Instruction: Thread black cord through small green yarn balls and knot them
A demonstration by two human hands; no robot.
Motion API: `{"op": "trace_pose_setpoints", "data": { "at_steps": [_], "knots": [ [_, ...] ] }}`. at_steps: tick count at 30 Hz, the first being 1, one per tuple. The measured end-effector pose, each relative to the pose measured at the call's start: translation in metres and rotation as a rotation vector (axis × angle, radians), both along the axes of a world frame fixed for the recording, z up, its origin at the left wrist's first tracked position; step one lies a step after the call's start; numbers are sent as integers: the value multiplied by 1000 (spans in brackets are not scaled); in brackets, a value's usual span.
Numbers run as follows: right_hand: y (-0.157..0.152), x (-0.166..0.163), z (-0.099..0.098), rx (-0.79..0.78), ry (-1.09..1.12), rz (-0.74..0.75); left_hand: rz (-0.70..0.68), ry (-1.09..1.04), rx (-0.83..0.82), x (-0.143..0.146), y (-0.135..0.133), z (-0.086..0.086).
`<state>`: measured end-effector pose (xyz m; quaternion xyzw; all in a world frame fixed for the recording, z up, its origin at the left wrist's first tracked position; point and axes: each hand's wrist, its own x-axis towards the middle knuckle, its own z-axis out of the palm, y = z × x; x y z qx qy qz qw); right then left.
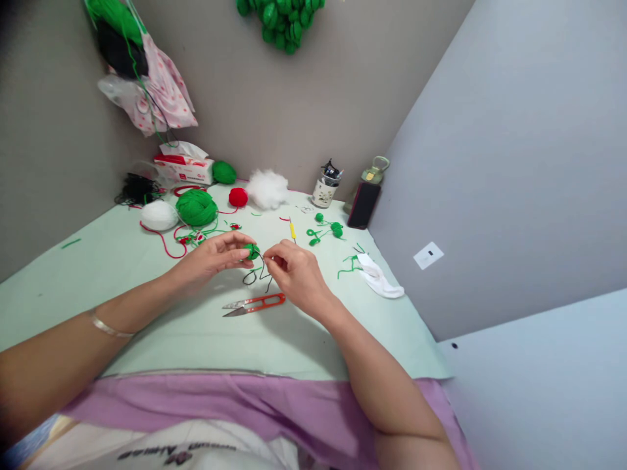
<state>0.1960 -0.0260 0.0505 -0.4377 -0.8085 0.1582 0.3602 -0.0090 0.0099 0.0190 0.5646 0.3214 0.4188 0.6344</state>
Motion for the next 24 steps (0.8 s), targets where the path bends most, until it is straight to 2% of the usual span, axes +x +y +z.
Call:
{"op": "trace_pose_setpoints", "data": {
  "at_steps": [5,15,24],
  "knots": [
    [0,0,0,-17,-4,3,19,6,44,-1,1,-1],
    [-3,-2,2,12,35,57,31,-96,-78,-1,-3,8],
    [-2,-5,-1,-9,17,48,6,-155,-98,0,-3,7]
  ]
}}
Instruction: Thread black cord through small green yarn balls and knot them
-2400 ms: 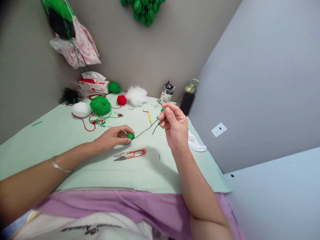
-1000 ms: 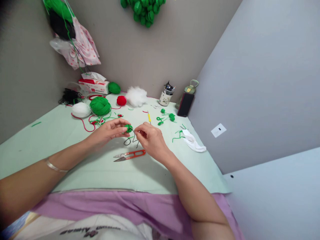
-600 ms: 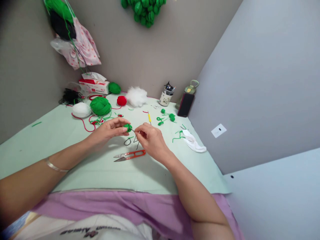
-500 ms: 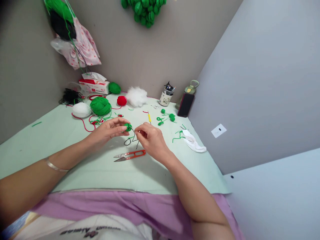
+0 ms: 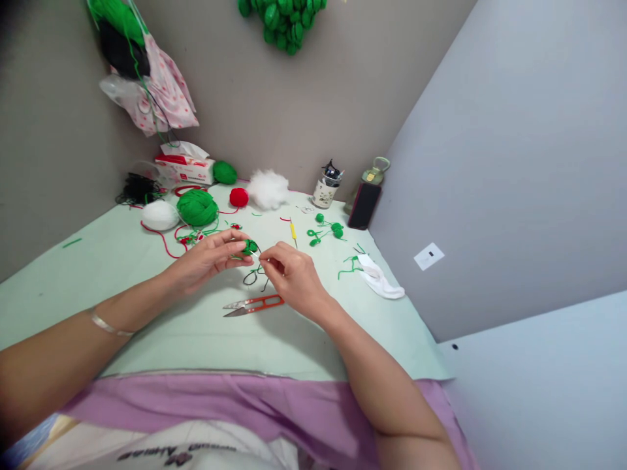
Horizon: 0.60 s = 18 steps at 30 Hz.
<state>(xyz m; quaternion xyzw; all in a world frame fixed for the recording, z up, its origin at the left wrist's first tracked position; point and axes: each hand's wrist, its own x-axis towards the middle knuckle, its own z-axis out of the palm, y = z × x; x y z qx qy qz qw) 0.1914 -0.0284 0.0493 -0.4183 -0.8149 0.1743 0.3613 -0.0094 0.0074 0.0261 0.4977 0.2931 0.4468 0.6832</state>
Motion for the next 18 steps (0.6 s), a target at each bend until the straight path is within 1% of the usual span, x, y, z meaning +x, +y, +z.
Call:
{"op": "trace_pose_setpoints", "data": {
  "at_steps": [6,12,15,18],
  "knots": [
    [-1,-1,1,7,17,3,24,4,-1,0,-1,2],
    [-1,-3,-2,-13,45,-31,52,-4,-18,1,-3,4],
    [-2,-5,-4,-25,58,-55,43,-10,-13,2,-2,2],
    [-3,-6,-5,-45,70,-55,2,-39,-24,1,-1,-1]
  ]
}}
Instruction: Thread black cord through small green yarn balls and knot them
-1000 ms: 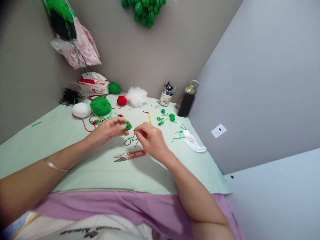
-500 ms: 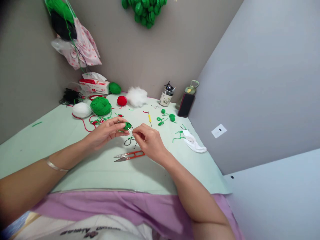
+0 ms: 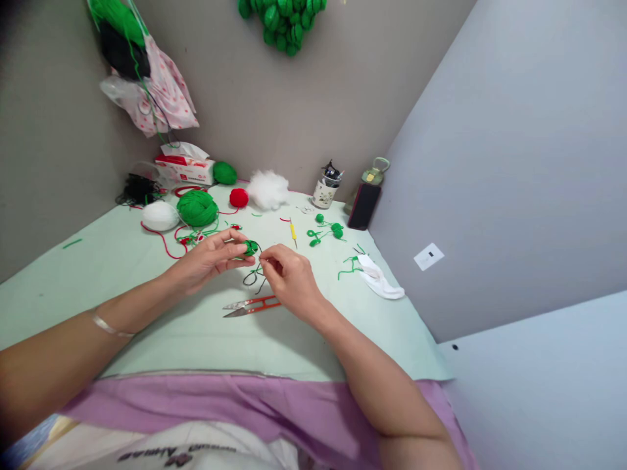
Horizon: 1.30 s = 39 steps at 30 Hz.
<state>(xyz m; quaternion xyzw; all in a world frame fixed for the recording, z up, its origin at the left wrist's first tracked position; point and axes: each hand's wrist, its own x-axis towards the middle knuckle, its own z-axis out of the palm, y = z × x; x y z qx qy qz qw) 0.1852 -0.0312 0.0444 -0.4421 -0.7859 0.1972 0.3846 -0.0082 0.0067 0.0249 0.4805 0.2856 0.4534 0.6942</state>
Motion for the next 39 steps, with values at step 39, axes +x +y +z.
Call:
{"op": "trace_pose_setpoints", "data": {
  "at_steps": [39],
  "knots": [
    [-2,-17,-17,-205,370,37,-84,-124,-41,3,-5,-3]
  ]
}}
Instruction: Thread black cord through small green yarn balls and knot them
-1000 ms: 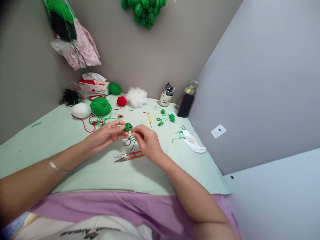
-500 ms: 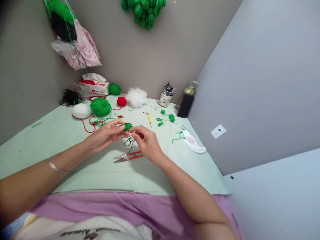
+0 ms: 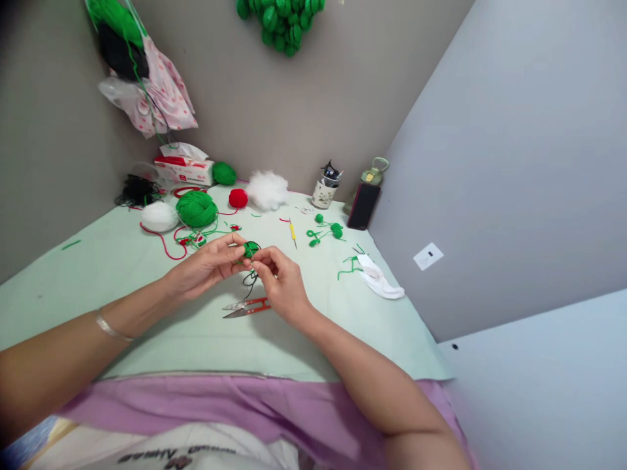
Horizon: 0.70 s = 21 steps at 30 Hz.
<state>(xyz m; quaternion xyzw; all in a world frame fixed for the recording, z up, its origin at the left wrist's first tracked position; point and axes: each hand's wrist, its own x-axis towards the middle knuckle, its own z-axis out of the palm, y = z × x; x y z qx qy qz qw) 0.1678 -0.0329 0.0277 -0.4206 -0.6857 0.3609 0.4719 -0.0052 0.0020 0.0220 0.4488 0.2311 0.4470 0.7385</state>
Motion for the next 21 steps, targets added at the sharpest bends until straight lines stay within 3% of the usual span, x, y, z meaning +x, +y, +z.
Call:
{"op": "trace_pose_setpoints", "data": {
  "at_steps": [7,14,21],
  "knots": [
    [0,-1,2,-29,83,-31,1,56,84,0,-2,2],
    [10,3,6,-165,225,-11,43,125,94,5,-7,0],
    [16,14,8,-176,86,75,114,202,128,5,-7,1]
  ]
}}
